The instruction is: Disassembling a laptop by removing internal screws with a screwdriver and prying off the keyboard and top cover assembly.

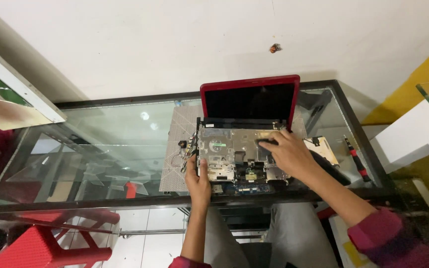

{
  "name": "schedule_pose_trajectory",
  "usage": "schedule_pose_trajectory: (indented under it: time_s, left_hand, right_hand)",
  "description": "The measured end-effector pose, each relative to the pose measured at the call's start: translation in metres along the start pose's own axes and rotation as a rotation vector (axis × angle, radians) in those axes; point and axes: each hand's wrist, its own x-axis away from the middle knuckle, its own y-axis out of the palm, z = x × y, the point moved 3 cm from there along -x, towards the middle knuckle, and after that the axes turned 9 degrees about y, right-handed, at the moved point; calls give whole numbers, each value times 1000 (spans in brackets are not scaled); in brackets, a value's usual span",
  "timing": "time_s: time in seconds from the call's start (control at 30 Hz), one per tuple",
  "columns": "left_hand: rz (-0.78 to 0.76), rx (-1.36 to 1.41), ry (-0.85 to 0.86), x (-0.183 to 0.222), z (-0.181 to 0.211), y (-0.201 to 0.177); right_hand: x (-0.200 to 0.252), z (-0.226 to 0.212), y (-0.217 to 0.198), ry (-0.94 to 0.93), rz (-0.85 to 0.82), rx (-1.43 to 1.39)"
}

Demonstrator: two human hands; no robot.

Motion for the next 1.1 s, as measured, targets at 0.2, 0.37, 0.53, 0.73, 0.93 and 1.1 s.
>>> schedule_pose_trajectory:
  time_s: [0.2, 0.37, 0.53, 0.73, 0.93, 1.1]
  left_hand:
    - [3, 33, -14, 2, -5, -1]
    - [-9, 43, -14, 4, -14, -2]
    - [-18, 56, 43, 4, -14, -4]
    - [-65, 125, 81, 4, 5, 2]
    - [-103, 106, 71, 4, -6, 3]
    - [-118, 82, 51, 4, 1, 5]
  right_hand:
    - [2, -26, -24, -65, -108, -68]
    - [-7, -8, -9, 12, -26, -15]
    - [-6, -14, 2, -90, -21, -89]
    - [-20, -5, -4, 112, 119, -105]
    - [-25, -65, -24, 202, 166, -307]
    - [-37, -115, -35, -51, 203, -305]
